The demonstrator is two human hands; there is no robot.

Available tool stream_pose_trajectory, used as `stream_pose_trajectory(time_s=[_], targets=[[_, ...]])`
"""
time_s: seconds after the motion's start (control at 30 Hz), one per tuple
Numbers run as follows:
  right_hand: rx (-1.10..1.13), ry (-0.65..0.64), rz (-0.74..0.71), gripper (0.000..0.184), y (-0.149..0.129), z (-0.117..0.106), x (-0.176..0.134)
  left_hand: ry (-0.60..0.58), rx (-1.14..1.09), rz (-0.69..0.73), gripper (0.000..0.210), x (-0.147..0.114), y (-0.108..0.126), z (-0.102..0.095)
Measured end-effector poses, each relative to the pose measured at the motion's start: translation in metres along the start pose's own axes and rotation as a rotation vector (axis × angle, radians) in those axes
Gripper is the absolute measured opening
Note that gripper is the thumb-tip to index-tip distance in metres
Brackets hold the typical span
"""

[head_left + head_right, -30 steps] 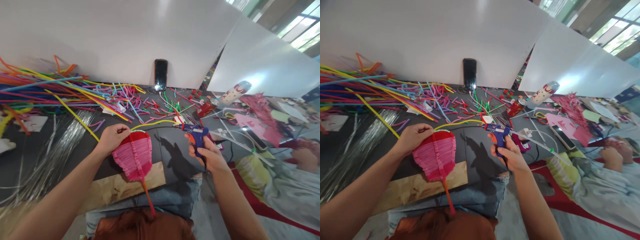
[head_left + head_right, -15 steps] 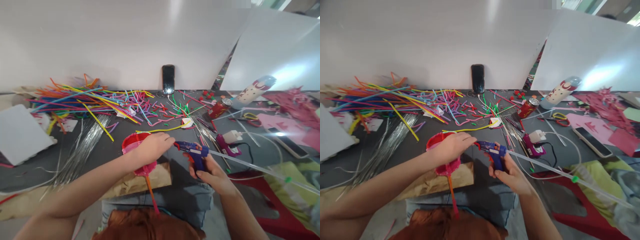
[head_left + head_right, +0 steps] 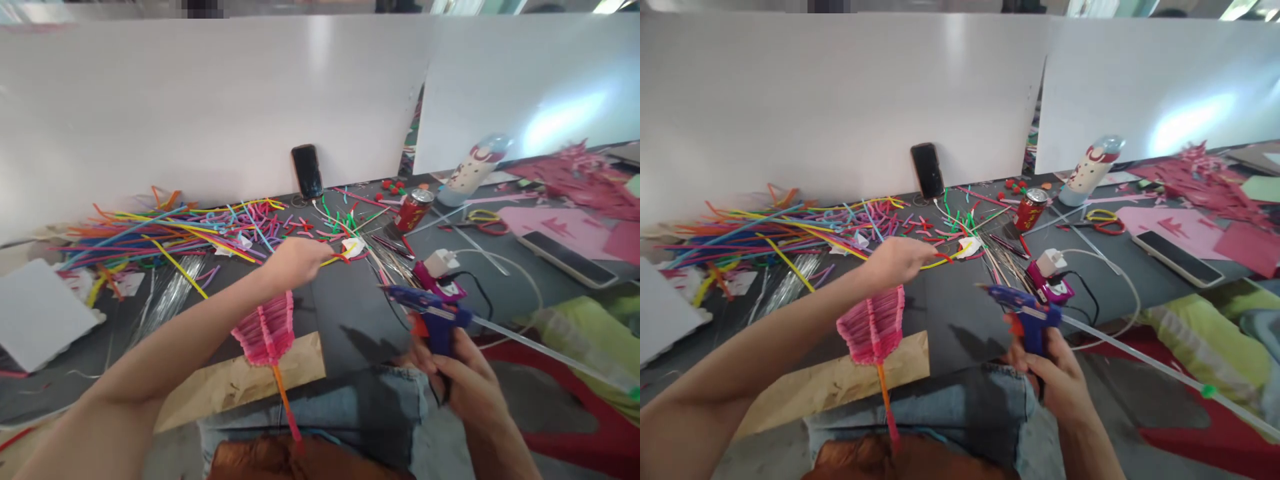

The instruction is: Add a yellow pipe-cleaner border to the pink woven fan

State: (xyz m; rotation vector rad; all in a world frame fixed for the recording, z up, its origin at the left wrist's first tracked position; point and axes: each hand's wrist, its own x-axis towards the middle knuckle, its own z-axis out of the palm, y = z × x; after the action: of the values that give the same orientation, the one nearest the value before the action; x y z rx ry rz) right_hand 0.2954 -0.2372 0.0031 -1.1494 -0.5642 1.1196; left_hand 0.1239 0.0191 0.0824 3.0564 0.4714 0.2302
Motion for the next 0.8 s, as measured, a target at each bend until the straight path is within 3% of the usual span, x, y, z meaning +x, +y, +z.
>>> stream_pose_trajectory(time_s=[0.2,0.33,0.43,0.57,0.67,0.8], targets=[[0.093,0.068,-0.04,0.046,0.007,-0.023,-0.015,-0.041,0.155,-0.375,0.036,0.006,-0.066,0.003],[0.076,0.107,-0.001,0.042,0.012,-0.026,-0.021,-0.003,0.208,-0.464,0.054,0.022,-0.077,0.022],[0.021,0.148,0.017,0.038,0.02,-0.031,-0.025,-0.023,0.189,-0.299,0.05,0.04,-0.055,0.047],[-0.044,0.234,0.043,0.034,0.03,-0.036,-0.03,-0.162,0.077,0.146,0.051,0.065,-0.019,0.086],[-0.075,0.256,0.046,0.027,0.035,-0.039,-0.033,-0.239,0.021,0.188,0.052,0.083,-0.016,0.103],[-0.129,0.273,0.064,0.025,0.035,-0.037,-0.036,-0.294,-0.05,0.132,0.05,0.107,-0.035,0.108]])
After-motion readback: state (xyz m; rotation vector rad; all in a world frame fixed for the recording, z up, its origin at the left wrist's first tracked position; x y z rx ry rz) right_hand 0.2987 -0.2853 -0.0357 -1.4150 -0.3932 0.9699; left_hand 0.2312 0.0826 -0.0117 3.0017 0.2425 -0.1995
